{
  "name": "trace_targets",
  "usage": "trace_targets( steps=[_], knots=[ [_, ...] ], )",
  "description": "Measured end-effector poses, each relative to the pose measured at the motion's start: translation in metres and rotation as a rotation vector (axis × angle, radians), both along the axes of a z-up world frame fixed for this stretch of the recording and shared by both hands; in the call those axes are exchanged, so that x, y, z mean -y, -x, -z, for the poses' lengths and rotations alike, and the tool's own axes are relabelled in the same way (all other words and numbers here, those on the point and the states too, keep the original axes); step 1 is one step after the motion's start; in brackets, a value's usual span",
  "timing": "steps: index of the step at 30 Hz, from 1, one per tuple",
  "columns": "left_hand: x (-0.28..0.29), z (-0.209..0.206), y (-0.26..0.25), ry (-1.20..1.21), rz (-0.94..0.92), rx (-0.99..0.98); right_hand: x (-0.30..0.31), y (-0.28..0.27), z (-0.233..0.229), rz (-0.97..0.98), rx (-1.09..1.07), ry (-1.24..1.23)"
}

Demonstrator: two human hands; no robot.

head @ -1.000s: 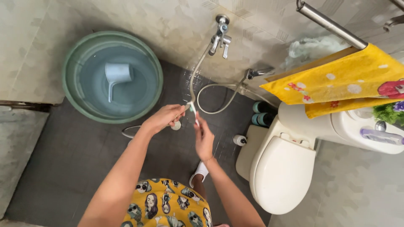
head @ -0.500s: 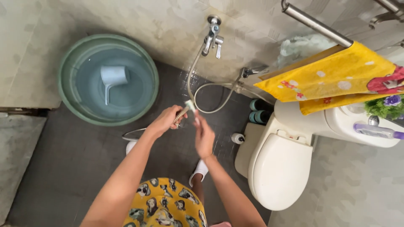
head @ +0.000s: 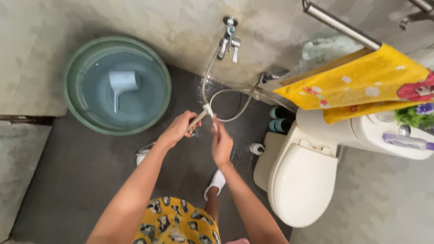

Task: Cleaning a toothbrush and inspecting a bidet sprayer head in a bathroom environment.

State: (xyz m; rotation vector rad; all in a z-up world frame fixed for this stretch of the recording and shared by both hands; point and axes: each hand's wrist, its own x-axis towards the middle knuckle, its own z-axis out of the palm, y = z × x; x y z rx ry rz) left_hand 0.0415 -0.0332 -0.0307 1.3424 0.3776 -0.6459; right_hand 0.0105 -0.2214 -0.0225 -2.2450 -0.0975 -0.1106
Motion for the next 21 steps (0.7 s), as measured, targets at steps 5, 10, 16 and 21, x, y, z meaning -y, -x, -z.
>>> trace_targets(
  steps=[5, 10, 16, 21],
  knots=[
    [-0.002, 0.002, 0.004, 0.018, -0.001, -0.086, -0.002, 0.017, -0.003, 0.029, -0.146, -0.087],
    [0.000, 0.013, 0.001, 0.098, -0.019, -0.113, -0.008, 0.015, -0.010, -0.021, -0.041, -0.180],
    [0.001, 0.027, 0.000, 0.175, 0.059, -0.117, 0.002, 0.018, -0.002, 0.004, 0.068, 0.020],
    [0.000, 0.002, 0.000, 0.419, 0.041, -0.226, 0.006, 0.023, -0.022, 0.027, -0.003, 0.094]
  ],
)
